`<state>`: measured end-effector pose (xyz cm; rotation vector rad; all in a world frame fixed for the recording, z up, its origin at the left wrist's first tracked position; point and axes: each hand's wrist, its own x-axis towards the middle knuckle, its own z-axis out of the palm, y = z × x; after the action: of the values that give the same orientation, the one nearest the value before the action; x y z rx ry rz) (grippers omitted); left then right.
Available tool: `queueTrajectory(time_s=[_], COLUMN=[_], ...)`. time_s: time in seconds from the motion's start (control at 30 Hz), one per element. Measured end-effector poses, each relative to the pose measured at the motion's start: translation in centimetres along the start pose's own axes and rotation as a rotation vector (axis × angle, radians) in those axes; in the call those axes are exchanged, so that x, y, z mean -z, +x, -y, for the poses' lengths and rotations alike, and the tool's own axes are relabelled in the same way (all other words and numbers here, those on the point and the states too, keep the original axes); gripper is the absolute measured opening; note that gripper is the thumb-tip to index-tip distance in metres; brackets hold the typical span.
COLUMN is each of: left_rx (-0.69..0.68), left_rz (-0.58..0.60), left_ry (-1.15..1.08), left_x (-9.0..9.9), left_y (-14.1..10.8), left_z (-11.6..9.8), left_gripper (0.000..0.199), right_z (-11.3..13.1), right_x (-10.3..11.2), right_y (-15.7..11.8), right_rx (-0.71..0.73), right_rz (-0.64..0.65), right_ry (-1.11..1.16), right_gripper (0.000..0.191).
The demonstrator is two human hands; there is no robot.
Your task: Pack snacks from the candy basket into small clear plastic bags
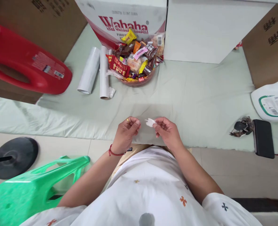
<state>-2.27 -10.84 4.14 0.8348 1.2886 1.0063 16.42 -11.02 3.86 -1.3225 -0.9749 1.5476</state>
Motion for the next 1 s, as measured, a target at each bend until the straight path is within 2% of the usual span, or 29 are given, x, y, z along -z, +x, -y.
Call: queueTrajectory(time_s=[0.07,0.13,0.23,0.33,0.43,0.5,0.67,0.77,0.87,1.0], left_rx=[0.100,0.158,0.135,0.127,0.107,0.078,0.104,0.152,0.128,0.047], left_rz=[0.065,0.156,0.164,0.153,0.166,0.180,0.229,0.202,0.152,0.153], left_ry=[-0.049,-0.074,-0.101,-0.150,-0.135,-0.103,-0.150,-0.216,-0.282,-0.306], left_x=[-0.6,-1.4,-2.4,-2.5,-2.2,-2.1,-1.7,-1.2,-0.7,0.0], left_y=[-0.1,-0.1,-0.1,0.0,-0.1,-0.3,-0.5,-0.5,-0.4,-0.1], left_z=[0.2,0.4,0.7,1.1,1.3,1.3,0.9,0.7,0.5,0.3], left_gripper=[0.050,0.057,0.054,0.049,0.046,0.045,0.043,0.043,0.037,0.030], right_z=[-0.3,-0.5,-0.9,-1.0,-0.7,-0.4,0.4,0.8,0.9,0.6], right_x=[0.2,0.2,0.3,0.5,0.8,0.9,1.4,2.4,3.8,6.0], right_y=[-0.4,-0.8,-1.1,-0.8,-0.4,-0.2,0.2,0.5,0.7,1.1], right_rx=[0.065,0.159,0.222,0.103,-0.012,-0.053,-0.155,-0.205,-0.269,-0.412], right_rz=[-0.074,-0.091,-0.074,-0.089,-0.024,0.011,-0.045,-0.100,-0.147,-0.020], right_ry=[-0.102,-0.252,-0.347,-0.151,0.084,0.158,0.184,0.262,0.400,0.683], right_gripper=[0.029,0.022,0.018,0.027,0.040,0.044,0.039,0.032,0.025,0.022])
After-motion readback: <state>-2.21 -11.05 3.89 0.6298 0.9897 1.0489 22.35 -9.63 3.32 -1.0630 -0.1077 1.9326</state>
